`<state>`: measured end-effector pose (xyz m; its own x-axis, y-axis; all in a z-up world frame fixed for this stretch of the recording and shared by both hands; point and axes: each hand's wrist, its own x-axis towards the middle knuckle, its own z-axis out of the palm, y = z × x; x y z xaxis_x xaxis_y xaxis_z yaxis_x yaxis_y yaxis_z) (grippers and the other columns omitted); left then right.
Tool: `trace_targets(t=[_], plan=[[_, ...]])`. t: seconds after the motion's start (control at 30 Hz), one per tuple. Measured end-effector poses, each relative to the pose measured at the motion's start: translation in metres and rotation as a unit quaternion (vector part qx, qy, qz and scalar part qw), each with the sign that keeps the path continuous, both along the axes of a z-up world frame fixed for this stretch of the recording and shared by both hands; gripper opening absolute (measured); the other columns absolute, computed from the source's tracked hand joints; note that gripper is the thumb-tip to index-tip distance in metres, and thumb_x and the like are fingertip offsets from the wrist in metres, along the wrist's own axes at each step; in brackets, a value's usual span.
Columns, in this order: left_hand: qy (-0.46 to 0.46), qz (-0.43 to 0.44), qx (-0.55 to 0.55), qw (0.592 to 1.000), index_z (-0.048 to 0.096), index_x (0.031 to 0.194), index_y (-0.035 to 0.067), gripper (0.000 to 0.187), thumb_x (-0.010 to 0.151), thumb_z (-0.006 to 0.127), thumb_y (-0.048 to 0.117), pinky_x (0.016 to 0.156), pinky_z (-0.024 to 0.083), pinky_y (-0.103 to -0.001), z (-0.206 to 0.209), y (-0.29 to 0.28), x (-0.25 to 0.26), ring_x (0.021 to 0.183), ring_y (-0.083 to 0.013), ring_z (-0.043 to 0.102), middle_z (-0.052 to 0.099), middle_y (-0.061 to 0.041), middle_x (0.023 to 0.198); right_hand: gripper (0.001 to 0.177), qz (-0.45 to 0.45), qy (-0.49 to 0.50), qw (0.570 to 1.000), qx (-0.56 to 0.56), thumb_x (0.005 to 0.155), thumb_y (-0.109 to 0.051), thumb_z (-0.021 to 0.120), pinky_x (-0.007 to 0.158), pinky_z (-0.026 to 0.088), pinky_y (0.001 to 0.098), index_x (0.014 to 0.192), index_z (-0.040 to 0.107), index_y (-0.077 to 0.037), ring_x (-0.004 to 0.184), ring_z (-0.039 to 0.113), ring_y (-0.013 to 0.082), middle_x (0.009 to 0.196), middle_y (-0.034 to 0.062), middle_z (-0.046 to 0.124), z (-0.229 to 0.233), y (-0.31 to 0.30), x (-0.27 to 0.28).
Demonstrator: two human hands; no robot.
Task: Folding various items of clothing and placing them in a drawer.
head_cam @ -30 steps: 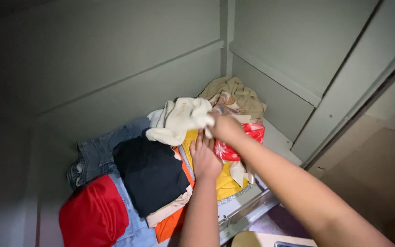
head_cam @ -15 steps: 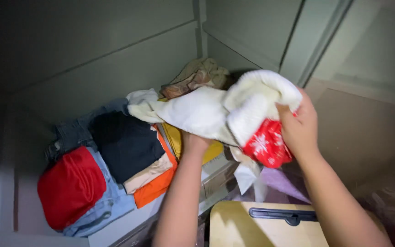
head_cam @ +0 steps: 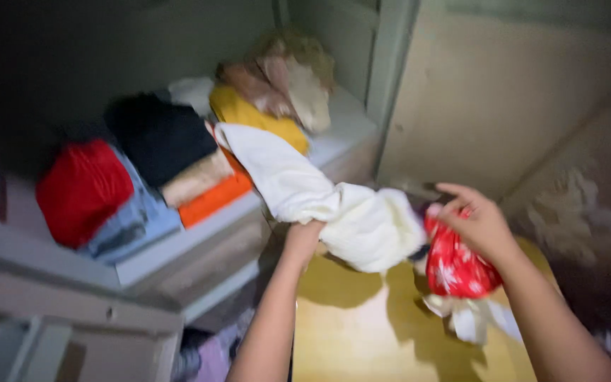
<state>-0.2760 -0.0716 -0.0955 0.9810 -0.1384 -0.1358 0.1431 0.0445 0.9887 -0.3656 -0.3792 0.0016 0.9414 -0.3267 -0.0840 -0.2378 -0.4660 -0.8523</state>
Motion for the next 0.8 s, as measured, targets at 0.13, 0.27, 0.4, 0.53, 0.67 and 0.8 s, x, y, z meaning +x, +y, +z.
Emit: trace_targets(t=[0.13,0.27,0.4,0.53,0.67,0.8], plan=[[0.123,0.033,0.09,0.988,0.063,0.138,0.0,0.054,0.097,0.063,0.035,0.081,0.055,-0.046,-0.109,-0.007,-0.038,0.103,-0.0403,0.071,0.071,-0.023,0.121,0.032,-0.092,-0.147,0.963,0.208,0.098,-0.009,0.071,0.079,0.054,0.028,0.129,0.063,-0.001,0.088,0.063,0.0126,0.094,0.0023,0.065,-0.098,-0.047,-0.045],[0.13,0.073,-0.03,0.988,0.061,0.136,0.003,0.05,0.099,0.058,0.037,0.08,0.052,-0.034,-0.202,-0.024,-0.072,0.103,-0.0191,0.068,0.07,-0.01,0.122,0.039,-0.038,-0.135,0.906,0.4,0.097,-0.004,0.062,0.084,0.058,0.0309,0.134,0.053,-0.004,0.094,0.068,0.0162,0.107,0.0082,0.069,-0.166,-0.08,-0.086],[0.178,0.062,-0.013,0.982,0.062,0.133,0.005,0.046,0.094,0.059,0.029,0.084,0.054,-0.042,-0.146,-0.049,-0.119,0.106,-0.0259,0.067,0.069,-0.013,0.124,0.035,-0.076,-0.075,0.844,0.526,0.098,-0.006,0.06,0.089,0.059,0.0354,0.132,0.053,-0.006,0.102,0.07,0.0193,0.117,0.0104,0.069,-0.176,-0.082,-0.123],[0.049,0.044,0.015,0.998,0.069,0.128,-0.005,0.046,0.098,0.059,0.028,0.096,0.051,-0.039,-0.152,-0.044,-0.112,0.112,-0.0306,0.069,0.075,-0.018,0.125,0.032,-0.093,-0.092,0.829,0.543,0.101,-0.005,0.059,0.094,0.058,0.0358,0.133,0.054,-0.002,0.109,0.069,0.0203,0.124,0.0125,0.067,-0.19,-0.104,-0.139],[-0.145,0.012,0.191,0.971,0.063,0.134,0.001,0.045,0.093,0.063,0.021,0.103,0.047,-0.038,-0.157,-0.041,-0.087,0.124,-0.0307,0.063,0.069,-0.016,0.133,0.032,-0.079,-0.093,0.803,0.584,0.099,-0.004,0.057,0.093,0.059,0.0376,0.132,0.055,-0.002,0.108,0.069,0.0214,0.124,0.013,0.067,-0.196,-0.115,-0.143],[-0.202,-0.104,0.49,0.841,0.056,0.14,0.001,0.087,0.064,0.091,0.023,0.1,0.039,-0.052,-0.131,-0.062,-0.102,0.13,-0.0488,0.052,0.051,-0.029,0.143,0.035,-0.138,0.008,0.879,0.457,0.096,0.001,0.053,0.091,0.06,0.0381,0.13,0.052,-0.005,0.105,0.068,0.0242,0.117,0.0122,0.065,-0.163,-0.088,-0.152]])
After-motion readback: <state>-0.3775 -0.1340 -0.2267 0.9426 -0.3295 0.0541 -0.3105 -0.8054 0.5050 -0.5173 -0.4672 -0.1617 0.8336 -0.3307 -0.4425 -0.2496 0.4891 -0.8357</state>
